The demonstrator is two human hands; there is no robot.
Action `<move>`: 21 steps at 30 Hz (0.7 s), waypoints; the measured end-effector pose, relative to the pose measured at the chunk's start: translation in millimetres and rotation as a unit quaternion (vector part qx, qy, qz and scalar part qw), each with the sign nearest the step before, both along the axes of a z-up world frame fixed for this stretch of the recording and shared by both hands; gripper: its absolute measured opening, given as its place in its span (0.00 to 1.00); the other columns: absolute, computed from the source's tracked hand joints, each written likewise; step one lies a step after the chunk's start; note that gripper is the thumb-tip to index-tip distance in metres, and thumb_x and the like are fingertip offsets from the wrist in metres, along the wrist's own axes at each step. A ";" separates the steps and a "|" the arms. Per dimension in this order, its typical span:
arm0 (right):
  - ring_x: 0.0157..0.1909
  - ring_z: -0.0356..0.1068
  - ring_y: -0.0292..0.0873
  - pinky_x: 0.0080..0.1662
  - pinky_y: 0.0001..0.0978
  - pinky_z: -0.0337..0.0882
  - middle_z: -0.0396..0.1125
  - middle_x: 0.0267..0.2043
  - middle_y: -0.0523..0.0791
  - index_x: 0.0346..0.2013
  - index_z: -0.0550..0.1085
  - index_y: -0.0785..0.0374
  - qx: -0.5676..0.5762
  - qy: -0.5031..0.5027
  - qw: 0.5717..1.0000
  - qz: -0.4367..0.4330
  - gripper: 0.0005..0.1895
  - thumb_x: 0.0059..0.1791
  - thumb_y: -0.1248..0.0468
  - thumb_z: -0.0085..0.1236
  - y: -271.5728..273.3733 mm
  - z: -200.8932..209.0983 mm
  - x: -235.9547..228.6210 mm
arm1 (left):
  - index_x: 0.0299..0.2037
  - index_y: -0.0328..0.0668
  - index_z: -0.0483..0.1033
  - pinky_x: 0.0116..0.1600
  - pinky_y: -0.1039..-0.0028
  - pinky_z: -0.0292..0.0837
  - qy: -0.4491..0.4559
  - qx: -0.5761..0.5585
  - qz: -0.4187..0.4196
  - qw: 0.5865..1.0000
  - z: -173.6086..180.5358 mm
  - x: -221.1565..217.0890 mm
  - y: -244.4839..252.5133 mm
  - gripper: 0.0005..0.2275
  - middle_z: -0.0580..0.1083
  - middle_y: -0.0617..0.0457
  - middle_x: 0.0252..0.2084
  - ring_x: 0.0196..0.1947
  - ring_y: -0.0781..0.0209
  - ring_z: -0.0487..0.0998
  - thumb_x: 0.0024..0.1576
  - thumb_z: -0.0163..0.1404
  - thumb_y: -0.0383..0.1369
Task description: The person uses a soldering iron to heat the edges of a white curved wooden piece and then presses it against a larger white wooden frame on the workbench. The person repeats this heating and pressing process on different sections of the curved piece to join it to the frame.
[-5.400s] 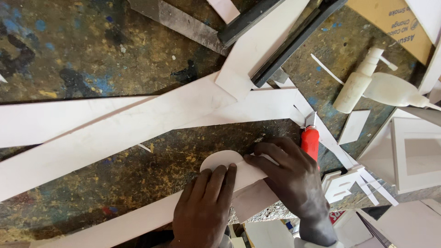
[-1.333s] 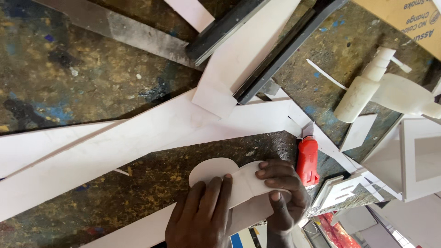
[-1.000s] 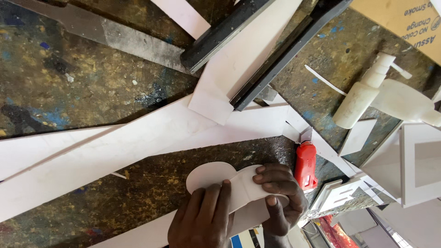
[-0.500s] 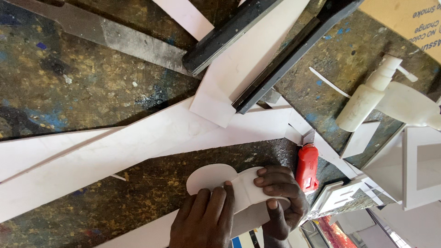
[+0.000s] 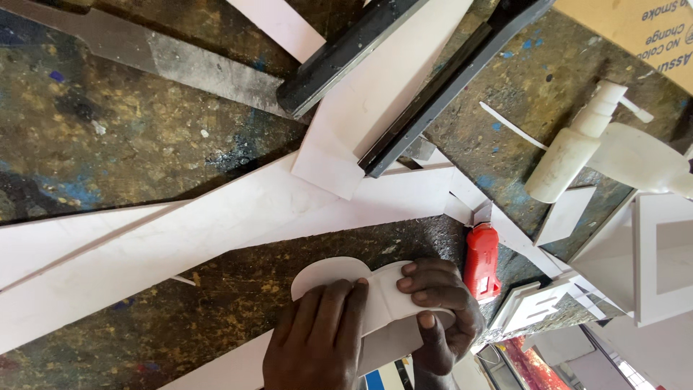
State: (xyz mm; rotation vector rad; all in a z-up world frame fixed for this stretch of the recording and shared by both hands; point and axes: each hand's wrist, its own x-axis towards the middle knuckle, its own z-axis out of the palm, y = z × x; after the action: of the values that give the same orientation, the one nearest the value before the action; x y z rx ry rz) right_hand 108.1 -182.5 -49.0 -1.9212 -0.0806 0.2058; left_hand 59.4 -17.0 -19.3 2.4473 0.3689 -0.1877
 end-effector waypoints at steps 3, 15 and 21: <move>0.48 0.77 0.54 0.58 0.45 0.79 0.78 0.39 0.49 0.38 0.76 0.57 -0.003 0.011 1.000 -0.008 0.14 0.58 0.50 0.57 -0.6 1.1 0.5 | 0.50 0.45 0.88 0.42 0.58 0.80 0.013 0.004 -0.005 1.000 1.1 1.9 0.3 0.08 0.83 0.50 0.49 0.44 0.53 0.84 0.71 0.53 0.30; 0.53 0.77 0.53 0.63 0.46 0.75 0.79 0.42 0.50 0.42 0.76 0.55 0.048 0.009 0.999 0.011 0.18 0.59 0.44 0.56 -18.7 -5.9 -1.1 | 0.54 0.46 0.85 0.48 0.62 0.77 -0.004 0.019 -0.056 0.998 0.8 16.4 1.8 0.11 0.80 0.51 0.49 0.43 0.53 0.81 0.74 0.47 0.31; 0.52 0.78 0.52 0.60 0.46 0.78 0.79 0.42 0.50 0.47 0.76 0.59 0.181 0.001 0.983 -0.021 0.12 0.60 0.53 0.56 -28.6 -15.4 -0.2 | 0.59 0.36 0.85 0.53 0.56 0.79 -0.010 0.022 -0.114 0.993 0.4 6.9 -8.9 0.11 0.80 0.46 0.56 0.51 0.48 0.82 0.70 0.52 0.28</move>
State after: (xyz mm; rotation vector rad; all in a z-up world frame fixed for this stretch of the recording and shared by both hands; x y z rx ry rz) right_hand 107.9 -211.1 -64.4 -1.5590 -0.0703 0.1533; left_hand 66.3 -25.9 -18.9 2.5290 0.0841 -0.2535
